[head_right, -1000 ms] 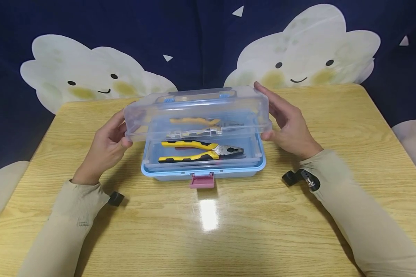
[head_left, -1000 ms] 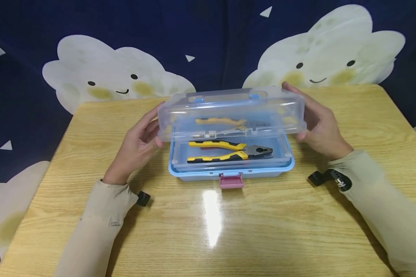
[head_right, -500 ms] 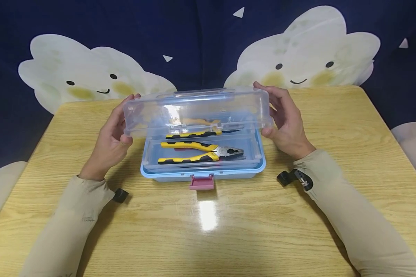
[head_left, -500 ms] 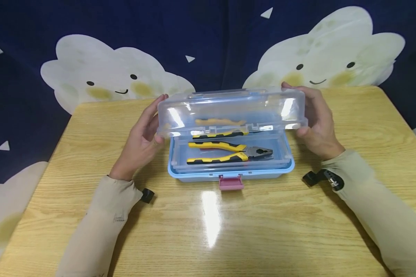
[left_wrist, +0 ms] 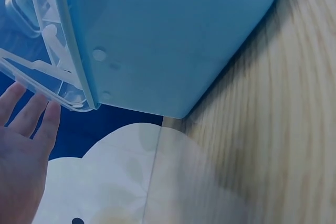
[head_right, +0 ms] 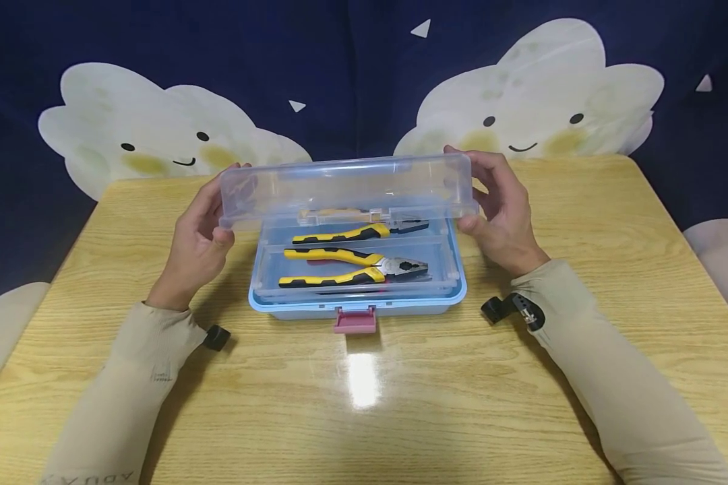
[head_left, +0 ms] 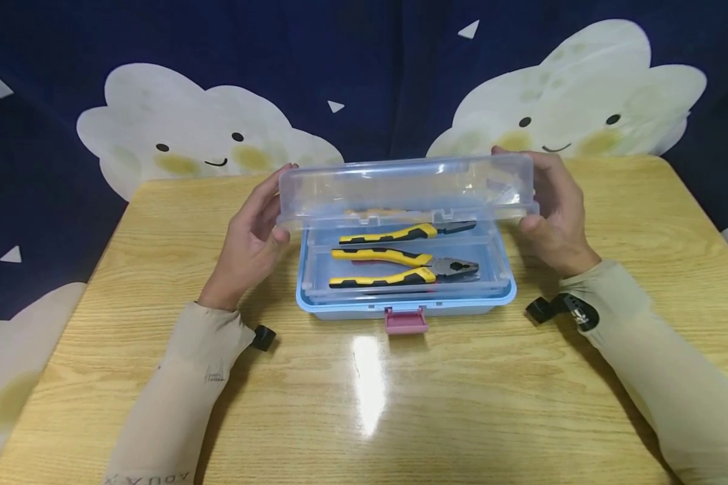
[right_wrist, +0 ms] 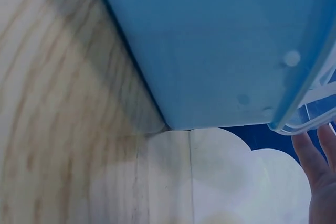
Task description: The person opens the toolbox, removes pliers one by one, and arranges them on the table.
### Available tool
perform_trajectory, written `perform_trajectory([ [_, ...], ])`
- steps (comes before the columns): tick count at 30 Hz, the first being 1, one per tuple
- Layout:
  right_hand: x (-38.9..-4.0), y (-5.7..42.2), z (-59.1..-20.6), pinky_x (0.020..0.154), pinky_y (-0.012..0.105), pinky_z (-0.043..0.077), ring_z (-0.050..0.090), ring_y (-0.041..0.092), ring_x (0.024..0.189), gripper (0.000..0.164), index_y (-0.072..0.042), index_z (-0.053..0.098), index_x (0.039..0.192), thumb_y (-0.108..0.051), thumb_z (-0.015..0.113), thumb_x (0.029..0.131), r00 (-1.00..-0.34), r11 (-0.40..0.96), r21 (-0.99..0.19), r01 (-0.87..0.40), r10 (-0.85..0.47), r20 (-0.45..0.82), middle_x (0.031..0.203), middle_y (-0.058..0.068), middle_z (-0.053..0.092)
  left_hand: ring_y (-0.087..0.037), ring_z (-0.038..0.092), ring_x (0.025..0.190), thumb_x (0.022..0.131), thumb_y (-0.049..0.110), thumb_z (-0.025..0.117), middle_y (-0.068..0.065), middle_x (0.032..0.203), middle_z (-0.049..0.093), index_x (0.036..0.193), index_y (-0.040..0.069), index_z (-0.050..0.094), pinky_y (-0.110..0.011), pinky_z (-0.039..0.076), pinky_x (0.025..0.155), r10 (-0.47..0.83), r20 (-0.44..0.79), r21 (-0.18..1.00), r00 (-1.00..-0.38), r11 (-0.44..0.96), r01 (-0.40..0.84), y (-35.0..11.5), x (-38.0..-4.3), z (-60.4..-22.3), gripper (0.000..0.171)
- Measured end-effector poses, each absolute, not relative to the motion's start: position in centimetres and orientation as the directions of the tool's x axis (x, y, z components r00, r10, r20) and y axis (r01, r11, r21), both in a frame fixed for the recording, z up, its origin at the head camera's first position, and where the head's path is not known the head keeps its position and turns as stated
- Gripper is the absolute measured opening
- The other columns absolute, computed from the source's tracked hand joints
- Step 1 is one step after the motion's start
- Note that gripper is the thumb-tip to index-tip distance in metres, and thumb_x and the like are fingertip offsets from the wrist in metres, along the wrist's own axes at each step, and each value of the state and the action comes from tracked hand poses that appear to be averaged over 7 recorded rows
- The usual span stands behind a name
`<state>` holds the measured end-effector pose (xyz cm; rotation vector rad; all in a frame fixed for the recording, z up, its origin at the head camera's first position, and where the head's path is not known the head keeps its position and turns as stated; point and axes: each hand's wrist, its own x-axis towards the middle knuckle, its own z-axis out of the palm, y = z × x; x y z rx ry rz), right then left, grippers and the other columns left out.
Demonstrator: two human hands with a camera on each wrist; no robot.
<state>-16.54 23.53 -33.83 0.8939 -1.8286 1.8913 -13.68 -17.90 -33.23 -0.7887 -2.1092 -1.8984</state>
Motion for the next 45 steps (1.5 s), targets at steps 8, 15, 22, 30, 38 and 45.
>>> perform_trajectory([
  [8,-16.7,23.7,-33.6,0.108,0.027,0.053,0.064,0.022,0.129,0.09,0.001,0.061,0.13,-0.06,0.09,0.07,-0.745,-0.071,-0.757,-0.65,-0.137,0.653,0.135,0.01,0.069,-0.019,0.059,0.134,0.08,0.075,0.066,-0.011,0.152,0.056,0.156,0.016,0.047,-0.031,0.046,0.118,0.215,0.484,0.859,-0.848,0.067,0.507,-17.3,-14.2,-33.1,0.098],
  [15,-16.8,23.4,-33.3,0.104,0.026,0.053,0.067,0.021,0.117,0.085,0.0,0.063,0.126,-0.058,0.09,0.071,-0.746,-0.078,-0.754,-0.652,-0.114,0.656,0.129,0.009,0.072,-0.018,0.059,0.129,0.074,0.081,0.066,-0.013,0.145,0.06,0.152,0.016,0.051,-0.028,0.049,0.111,0.154,0.475,0.872,-0.866,0.053,0.487,-16.9,-14.5,-33.1,0.103],
  [22,-17.0,23.1,-32.8,0.101,0.026,0.053,0.068,0.021,0.114,0.08,0.0,0.064,0.124,-0.057,0.089,0.074,-0.745,-0.093,-0.754,-0.65,-0.114,0.657,0.124,0.009,0.073,-0.016,0.061,0.126,0.075,0.081,0.065,-0.012,0.143,0.061,0.15,0.013,0.054,-0.025,0.051,0.107,0.117,0.497,0.86,-0.86,0.066,0.506,-16.7,-14.8,-32.8,0.102],
  [30,-17.3,22.9,-32.4,0.087,0.023,0.057,0.069,0.019,0.104,0.075,-0.001,0.065,0.124,-0.058,0.084,0.079,-0.762,-0.085,-0.769,-0.634,-0.1,0.64,0.118,0.008,0.073,-0.015,0.06,0.126,0.076,0.082,0.06,-0.014,0.143,0.061,0.151,0.01,0.052,-0.026,0.046,0.112,0.09,0.489,0.862,-0.868,0.104,0.497,-16.3,-15.2,-32.5,0.104],
  [38,-17.5,22.0,-32.0,0.077,0.023,0.063,0.07,0.019,0.093,0.069,-0.001,0.066,0.122,-0.057,0.079,0.085,-0.786,-0.087,-0.788,-0.61,-0.063,0.615,0.113,0.01,0.073,-0.014,0.055,0.13,0.077,0.084,0.053,-0.015,0.146,0.057,0.152,0.013,0.05,-0.028,0.044,0.115,0.092,0.451,0.875,-0.888,0.152,0.46,-15.9,-15.3,-31.8,0.104],
  [45,-17.3,21.7,-31.7,0.076,0.02,0.063,0.07,0.017,0.094,0.068,-0.004,0.067,0.12,-0.063,0.075,0.087,-0.8,-0.045,-0.8,-0.598,-0.033,0.599,0.115,0.007,0.071,-0.023,0.051,0.139,0.077,0.083,0.049,-0.012,0.153,0.052,0.155,0.017,0.046,-0.049,0.041,0.123,0.098,0.404,0.897,-0.909,0.154,0.415,-15.5,-15.3,-31.1,0.102],
])
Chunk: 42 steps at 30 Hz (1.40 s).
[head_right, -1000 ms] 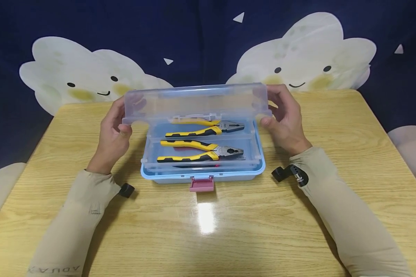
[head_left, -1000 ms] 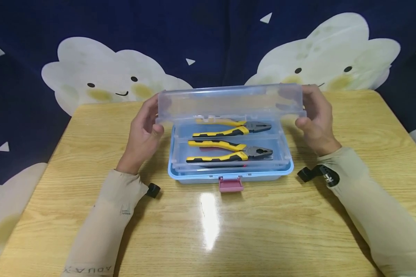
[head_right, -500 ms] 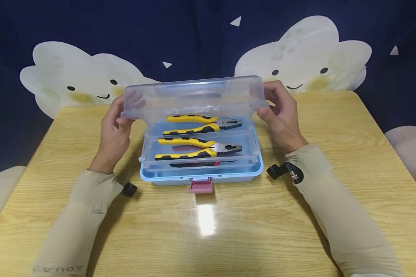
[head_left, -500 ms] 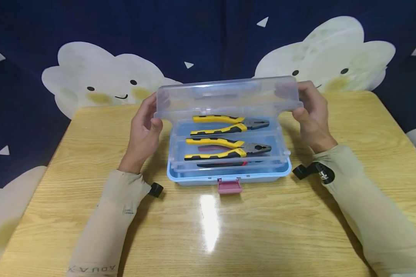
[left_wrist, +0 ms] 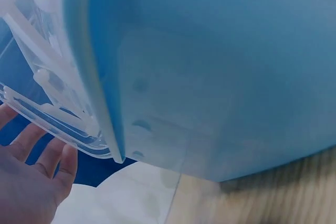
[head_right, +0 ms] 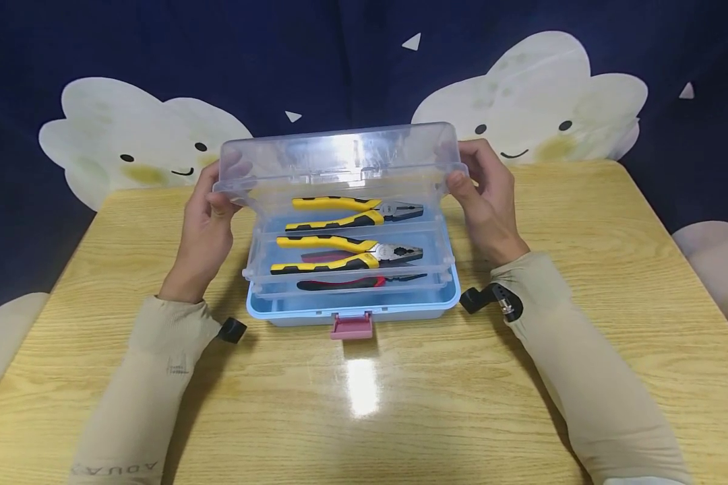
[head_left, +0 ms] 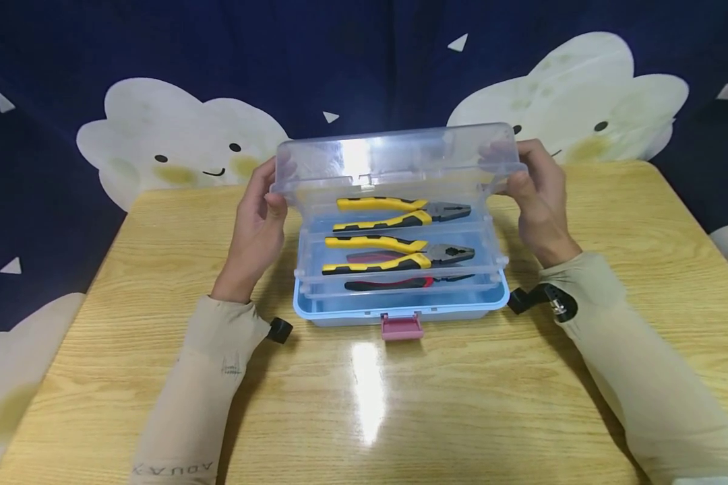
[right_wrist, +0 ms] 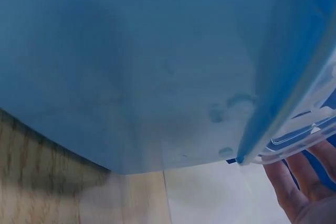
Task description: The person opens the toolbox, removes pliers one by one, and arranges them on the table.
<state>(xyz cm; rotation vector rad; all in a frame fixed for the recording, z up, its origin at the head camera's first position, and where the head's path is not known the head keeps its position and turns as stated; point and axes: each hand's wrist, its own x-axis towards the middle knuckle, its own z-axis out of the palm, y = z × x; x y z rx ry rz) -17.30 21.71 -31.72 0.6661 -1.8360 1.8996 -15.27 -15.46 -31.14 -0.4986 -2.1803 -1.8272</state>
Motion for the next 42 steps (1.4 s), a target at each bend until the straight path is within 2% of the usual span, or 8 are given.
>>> perform_trajectory([
  [4,-17.2,21.8,-31.6,0.076,0.019,0.063,0.07,0.016,0.092,0.069,-0.004,0.067,0.121,-0.063,0.074,0.087,-0.796,-0.023,-0.797,-0.603,-0.035,0.604,0.117,0.006,0.071,-0.024,0.051,0.138,0.078,0.083,0.046,-0.013,0.153,0.051,0.156,0.017,0.044,-0.051,0.042,0.122,0.107,0.408,0.89,-0.907,0.177,0.421,-15.4,-15.2,-31.0,0.102],
  [11,-16.9,22.2,-31.4,0.076,0.02,0.064,0.069,0.018,0.094,0.068,-0.003,0.066,0.122,-0.06,0.077,0.087,-0.803,-0.046,-0.805,-0.591,-0.053,0.593,0.12,0.008,0.071,-0.02,0.055,0.128,0.077,0.084,0.046,-0.017,0.148,0.055,0.154,0.014,0.046,-0.036,0.047,0.112,0.105,0.426,0.878,-0.899,0.192,0.438,-15.4,-15.2,-30.5,0.103],
  [14,-16.7,22.4,-31.3,0.078,0.019,0.063,0.069,0.018,0.098,0.068,-0.003,0.066,0.123,-0.06,0.077,0.086,-0.815,-0.043,-0.817,-0.574,-0.057,0.576,0.121,0.007,0.071,-0.017,0.057,0.121,0.076,0.084,0.048,-0.019,0.143,0.057,0.151,0.012,0.048,-0.028,0.048,0.103,0.107,0.431,0.877,-0.896,0.185,0.444,-15.5,-15.2,-30.6,0.104],
  [19,-16.6,22.4,-31.3,0.078,0.017,0.063,0.069,0.016,0.102,0.068,-0.005,0.067,0.122,-0.064,0.074,0.087,-0.826,0.026,-0.826,-0.562,-0.054,0.561,0.12,0.005,0.071,-0.016,0.059,0.111,0.077,0.083,0.05,-0.02,0.135,0.06,0.149,0.008,0.049,-0.025,0.05,0.092,0.134,0.443,0.867,-0.886,0.187,0.462,-15.7,-14.9,-30.5,0.104],
  [28,-16.1,22.4,-30.6,0.075,0.015,0.063,0.07,0.016,0.106,0.063,-0.007,0.067,0.12,-0.063,0.07,0.091,-0.835,0.079,-0.832,-0.55,-0.047,0.548,0.121,0.003,0.072,-0.028,0.063,0.115,0.078,0.082,0.046,-0.021,0.139,0.06,0.149,0.008,0.049,-0.021,0.058,0.09,0.139,0.425,0.863,-0.895,0.237,0.447,-15.7,-14.7,-29.6,0.103],
  [34,-15.9,22.3,-30.3,0.075,0.015,0.063,0.069,0.016,0.106,0.063,-0.006,0.068,0.121,-0.063,0.069,0.092,-0.851,0.095,-0.846,-0.525,-0.039,0.524,0.117,0.006,0.07,-0.026,0.064,0.115,0.079,0.081,0.044,-0.019,0.138,0.061,0.149,0.01,0.049,-0.022,0.059,0.09,0.135,0.407,0.865,-0.903,0.259,0.429,-15.7,-14.3,-29.2,0.1],
  [38,-15.7,22.3,-30.0,0.075,0.015,0.063,0.071,0.017,0.106,0.063,-0.008,0.068,0.12,-0.063,0.069,0.092,-0.872,0.104,-0.866,-0.489,-0.028,0.489,0.115,0.006,0.07,-0.029,0.064,0.117,0.081,0.081,0.043,-0.018,0.137,0.061,0.148,0.012,0.05,-0.022,0.06,0.088,0.131,0.402,0.868,-0.906,0.262,0.422,-15.7,-14.2,-29.1,0.097],
  [42,-15.6,22.3,-29.6,0.075,0.015,0.063,0.073,0.012,0.106,0.061,-0.012,0.068,0.119,-0.066,0.067,0.092,-0.891,0.146,-0.879,-0.453,-0.038,0.453,0.117,0.002,0.069,-0.033,0.063,0.12,0.081,0.081,0.042,-0.017,0.138,0.06,0.148,0.014,0.051,-0.022,0.06,0.087,0.123,0.397,0.866,-0.91,0.277,0.415,-15.7,-14.1,-29.1,0.095],
])
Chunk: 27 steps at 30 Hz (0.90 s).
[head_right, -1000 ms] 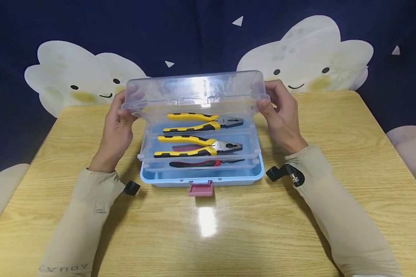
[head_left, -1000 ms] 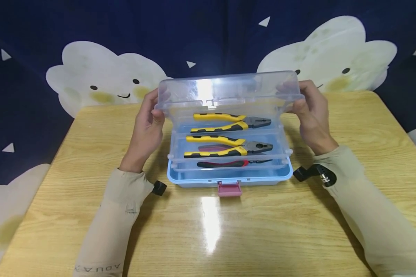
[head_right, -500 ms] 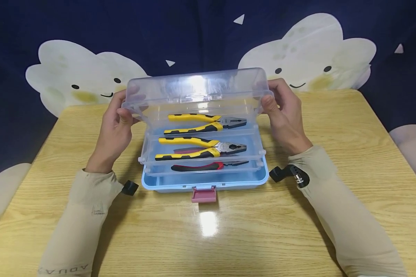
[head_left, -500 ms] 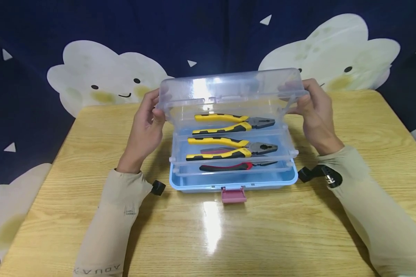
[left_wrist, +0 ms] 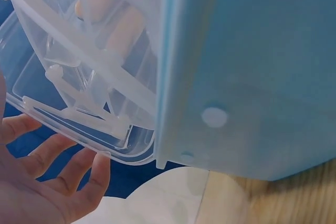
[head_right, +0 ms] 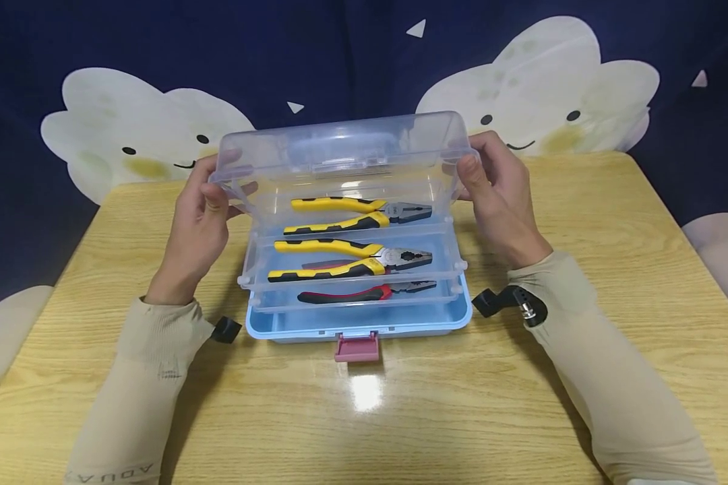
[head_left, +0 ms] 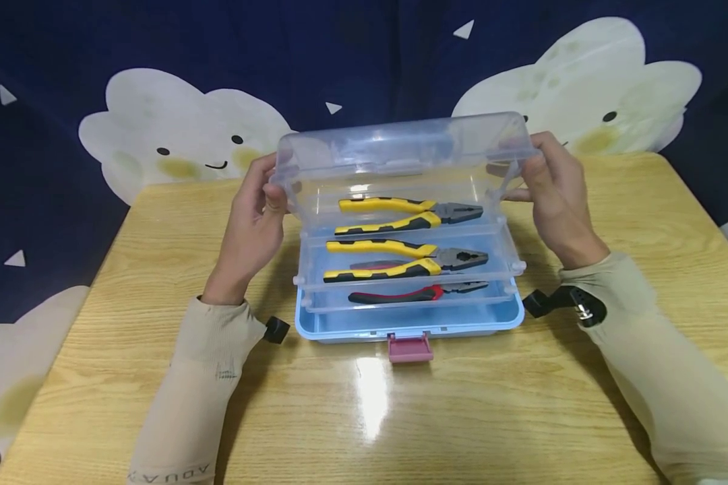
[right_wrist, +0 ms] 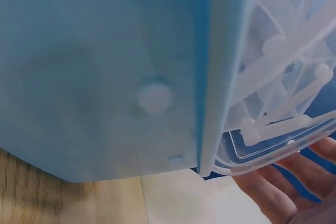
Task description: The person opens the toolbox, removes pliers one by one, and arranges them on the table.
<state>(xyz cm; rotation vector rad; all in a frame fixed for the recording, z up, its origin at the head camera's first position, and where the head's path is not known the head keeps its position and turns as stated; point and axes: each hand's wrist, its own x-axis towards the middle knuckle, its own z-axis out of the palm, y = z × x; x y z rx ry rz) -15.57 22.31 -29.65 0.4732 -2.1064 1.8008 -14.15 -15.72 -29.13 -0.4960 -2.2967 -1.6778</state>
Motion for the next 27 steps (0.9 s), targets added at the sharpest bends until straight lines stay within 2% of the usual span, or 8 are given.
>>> perform_trajectory([
  [9,-15.6,22.5,-29.3,0.073,0.015,0.063,0.073,0.011,0.107,0.057,-0.015,0.066,0.12,-0.065,0.063,0.095,-0.917,0.194,-0.897,-0.396,-0.036,0.397,0.122,0.0,0.07,-0.037,0.063,0.127,0.082,0.081,0.039,-0.014,0.141,0.06,0.147,0.015,0.052,-0.022,0.06,0.086,0.115,0.385,0.859,-0.916,0.319,0.401,-15.6,-14.0,-28.8,0.094],
  [15,-15.4,22.3,-28.8,0.074,0.015,0.063,0.074,0.013,0.108,0.059,-0.017,0.066,0.126,-0.067,0.057,0.097,-0.923,0.241,-0.893,-0.38,-0.038,0.382,0.122,0.006,0.069,-0.038,0.064,0.122,0.081,0.081,0.037,-0.017,0.14,0.06,0.147,0.011,0.052,-0.021,0.058,0.081,0.116,0.383,0.853,-0.916,0.337,0.399,-15.6,-14.0,-28.6,0.097],
  [18,-15.2,22.2,-28.7,0.073,0.015,0.063,0.074,0.012,0.108,0.058,-0.018,0.066,0.127,-0.067,0.055,0.098,-0.928,0.248,-0.897,-0.367,-0.035,0.37,0.121,0.005,0.07,-0.04,0.064,0.119,0.081,0.082,0.036,-0.019,0.138,0.061,0.147,0.009,0.052,-0.021,0.057,0.078,0.11,0.386,0.85,-0.916,0.343,0.4,-15.5,-14.0,-28.5,0.099],
  [27,-15.1,21.8,-28.5,0.073,0.015,0.063,0.072,0.02,0.108,0.052,-0.018,0.066,0.123,-0.064,0.053,0.101,-0.949,0.236,-0.923,-0.305,0.0,0.314,0.126,0.009,0.072,-0.037,0.064,0.12,0.082,0.081,0.036,-0.019,0.139,0.062,0.148,0.017,0.054,-0.018,0.06,0.081,0.113,0.353,0.862,-0.929,0.347,0.369,-15.8,-14.1,-28.4,0.094],
])
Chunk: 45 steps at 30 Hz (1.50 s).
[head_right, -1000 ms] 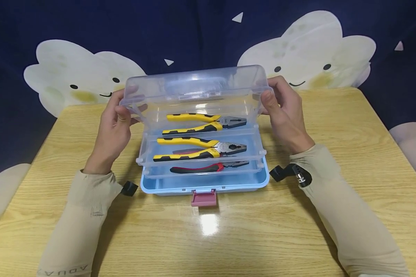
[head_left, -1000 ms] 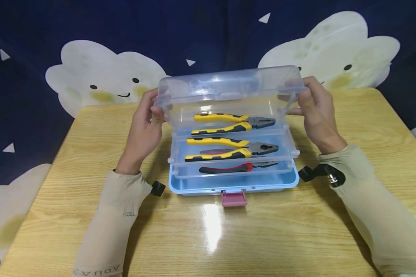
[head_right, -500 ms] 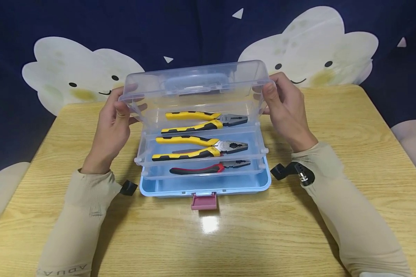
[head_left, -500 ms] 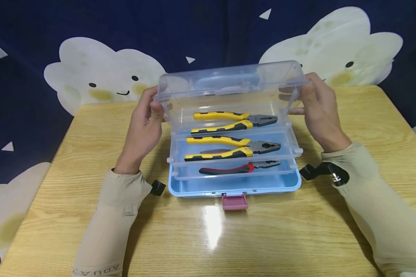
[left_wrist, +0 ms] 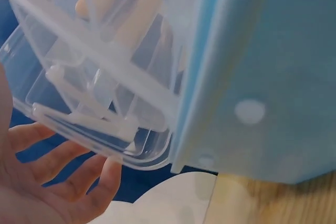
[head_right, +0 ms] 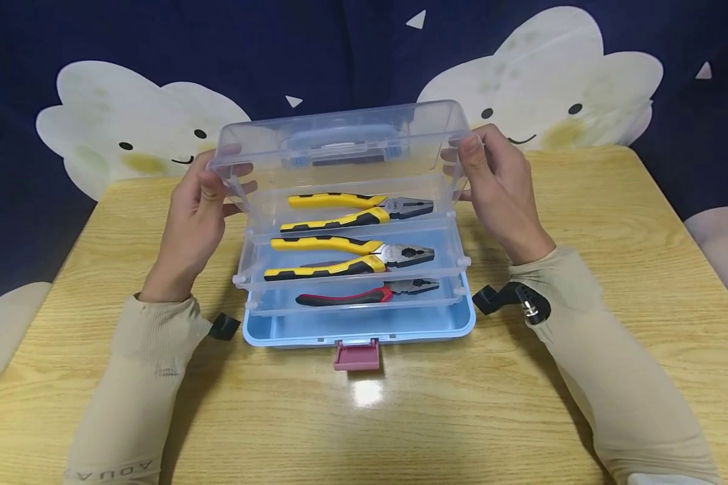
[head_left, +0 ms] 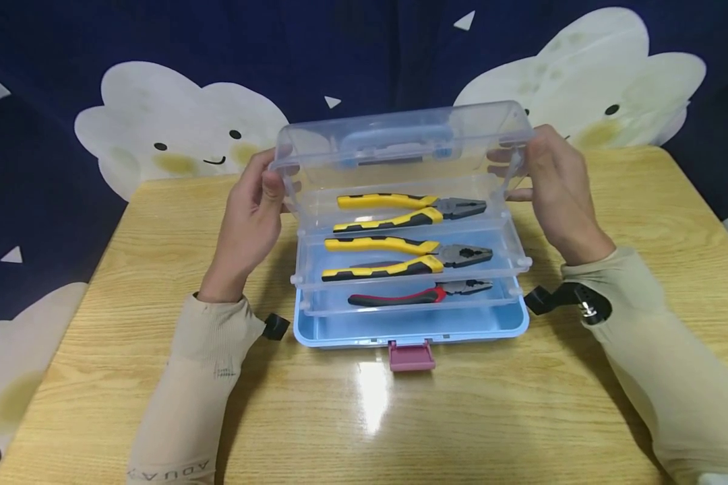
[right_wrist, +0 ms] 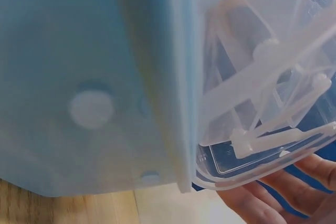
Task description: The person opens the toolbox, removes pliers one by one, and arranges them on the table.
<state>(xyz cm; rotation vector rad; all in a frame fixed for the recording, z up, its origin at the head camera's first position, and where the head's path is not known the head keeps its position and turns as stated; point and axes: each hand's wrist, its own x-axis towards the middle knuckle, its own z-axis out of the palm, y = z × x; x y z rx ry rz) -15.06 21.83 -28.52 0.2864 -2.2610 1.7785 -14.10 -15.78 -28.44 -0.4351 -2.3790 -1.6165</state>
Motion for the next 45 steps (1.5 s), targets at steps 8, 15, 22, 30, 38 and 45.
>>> perform_trajectory([
  [8,-15.0,22.0,-28.5,0.075,0.013,0.062,0.07,0.025,0.115,0.054,-0.021,0.065,0.128,-0.065,0.05,0.101,-0.96,0.278,-0.922,-0.27,-0.005,0.28,0.134,0.012,0.07,-0.029,0.066,0.125,0.1,0.062,0.05,-0.02,0.144,0.062,0.15,0.019,0.056,-0.019,0.063,0.089,0.177,0.317,0.905,-0.932,0.239,0.353,-17.1,-14.4,-28.7,0.067],
  [15,-15.1,22.1,-28.3,0.077,0.012,0.062,0.069,0.023,0.117,0.052,-0.024,0.062,0.134,-0.063,0.047,0.103,-0.965,0.293,-0.92,-0.259,-0.037,0.26,0.135,0.012,0.067,-0.026,0.068,0.124,0.104,0.054,0.051,-0.023,0.145,0.061,0.148,0.013,0.058,-0.021,0.063,0.092,0.176,0.32,0.916,-0.931,0.192,0.352,-17.4,-14.7,-29.1,0.06],
  [22,-15.5,22.8,-28.1,0.074,0.016,0.064,0.071,0.015,0.114,0.041,-0.02,0.065,0.13,-0.05,0.049,0.106,-0.971,0.261,-0.936,-0.238,-0.068,0.228,0.128,0.003,0.07,-0.03,0.069,0.122,0.094,0.066,0.049,-0.024,0.144,0.062,0.146,0.011,0.059,-0.02,0.064,0.089,0.16,0.336,0.906,-0.928,0.215,0.365,-17.2,-14.7,-29.2,0.076],
  [30,-16.5,24.2,-28.7,0.076,0.031,0.068,0.073,0.023,0.113,0.039,0.002,0.07,0.121,-0.028,0.068,0.096,-0.956,-0.16,-0.967,-0.197,-0.188,0.226,0.122,0.009,0.075,-0.035,0.068,0.124,0.094,0.065,0.048,-0.025,0.144,0.061,0.146,0.01,0.059,-0.02,0.064,0.089,0.144,0.331,0.911,-0.933,0.208,0.355,-17.1,-14.7,-29.0,0.076],
  [38,-16.9,25.2,-30.1,0.082,0.03,0.067,0.07,0.026,0.123,0.048,0.007,0.057,0.141,-0.019,0.065,0.102,-0.894,-0.161,-0.937,-0.309,-0.288,0.344,0.135,0.016,0.069,-0.044,0.065,0.126,0.091,0.067,0.047,-0.026,0.144,0.061,0.145,0.009,0.059,-0.019,0.063,0.089,0.115,0.32,0.917,-0.94,0.211,0.338,-16.8,-14.7,-29.1,0.08],
  [45,-17.1,25.2,-30.9,0.076,0.028,0.067,0.072,0.023,0.117,0.053,0.005,0.06,0.14,-0.03,0.068,0.101,-0.901,-0.124,-0.933,-0.339,-0.242,0.359,0.133,0.014,0.07,-0.031,0.072,0.12,0.088,0.068,0.051,-0.026,0.142,0.063,0.143,0.009,0.062,-0.02,0.063,0.09,0.084,0.316,0.922,-0.945,0.208,0.326,-16.6,-14.8,-29.3,0.081],
])
